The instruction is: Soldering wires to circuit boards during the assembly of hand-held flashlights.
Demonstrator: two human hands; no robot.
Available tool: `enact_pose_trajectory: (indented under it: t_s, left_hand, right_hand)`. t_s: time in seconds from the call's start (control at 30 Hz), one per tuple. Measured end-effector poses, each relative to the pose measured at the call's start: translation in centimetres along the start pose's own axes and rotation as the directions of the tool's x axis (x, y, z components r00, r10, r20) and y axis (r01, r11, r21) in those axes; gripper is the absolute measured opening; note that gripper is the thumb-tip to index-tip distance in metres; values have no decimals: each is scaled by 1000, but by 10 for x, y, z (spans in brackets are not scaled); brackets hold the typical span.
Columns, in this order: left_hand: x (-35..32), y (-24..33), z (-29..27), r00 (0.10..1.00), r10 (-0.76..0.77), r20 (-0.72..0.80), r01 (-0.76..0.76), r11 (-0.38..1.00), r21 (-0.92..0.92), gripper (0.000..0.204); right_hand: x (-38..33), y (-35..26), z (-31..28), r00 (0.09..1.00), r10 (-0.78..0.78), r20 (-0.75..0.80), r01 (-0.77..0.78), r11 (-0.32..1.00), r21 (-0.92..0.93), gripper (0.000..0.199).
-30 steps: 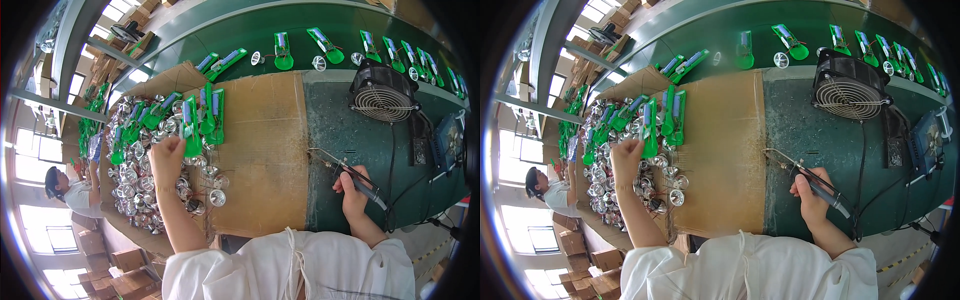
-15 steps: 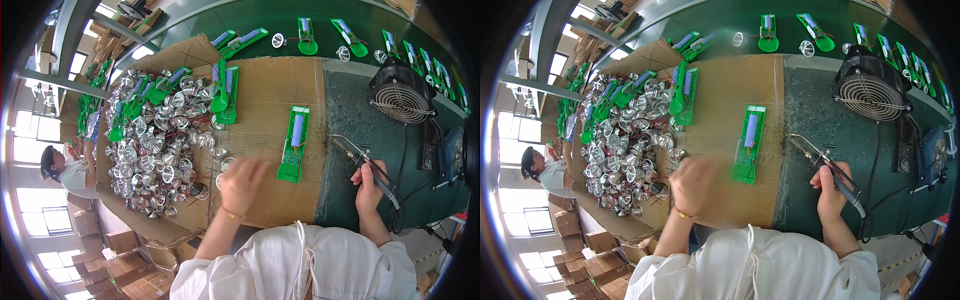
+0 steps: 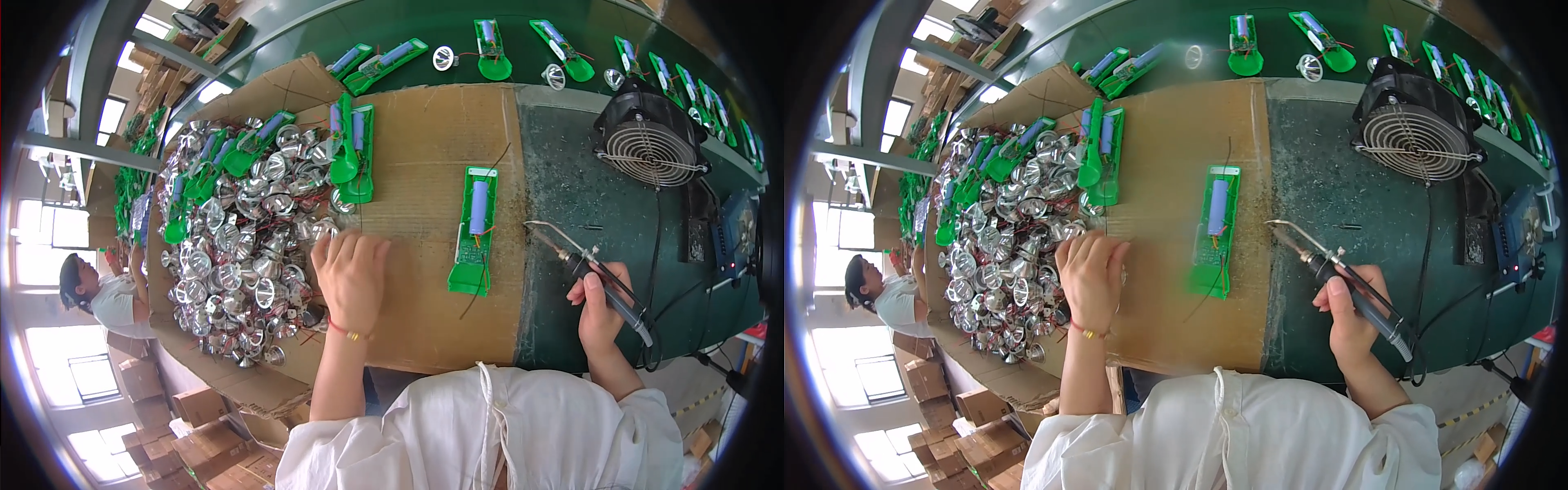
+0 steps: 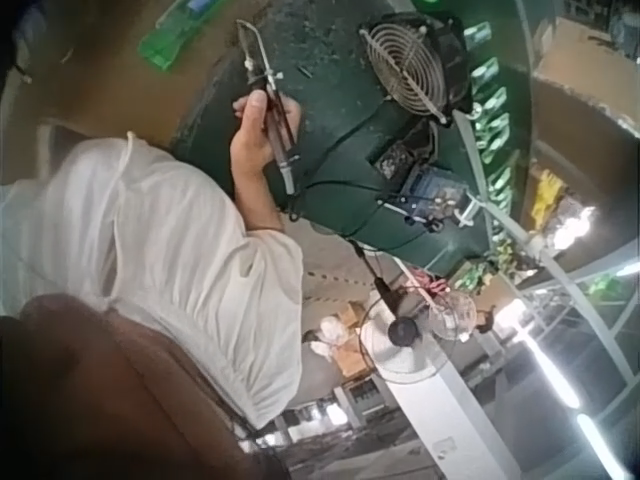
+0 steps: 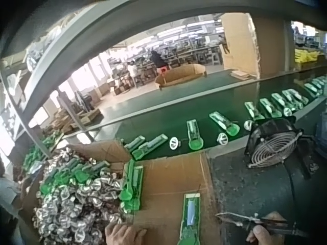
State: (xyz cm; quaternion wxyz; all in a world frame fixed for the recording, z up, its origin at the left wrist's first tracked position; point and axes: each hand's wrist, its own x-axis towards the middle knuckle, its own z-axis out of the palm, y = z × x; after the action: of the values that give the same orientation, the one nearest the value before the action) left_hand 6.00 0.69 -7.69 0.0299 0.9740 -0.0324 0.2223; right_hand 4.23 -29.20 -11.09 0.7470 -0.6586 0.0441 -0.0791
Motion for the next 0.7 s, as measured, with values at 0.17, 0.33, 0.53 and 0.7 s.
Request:
enact_pose_trajectory:
  t_s: [0.17,0.33,0.53,0.7]
  left_hand:
    - [-4,52,-9,995,31,92,18,875,-483,11]
    - [-15,67,13,999,-10,32,26,832,-555,16]
    - [-15,70,24,998,19,-68,-49,881,-471,16]
    - [-16,68,24,999,41,-25,-48,882,-468,16]
  right_hand:
    - [-14,-4,9,956,-78,284,117,985,-125,19]
    - [-14,2,21,964,-66,256,107,983,-149,19]
    - [-13,-4,31,974,25,225,-6,997,-82,18]
    - [-12,-3,34,968,53,245,-39,997,-63,17]
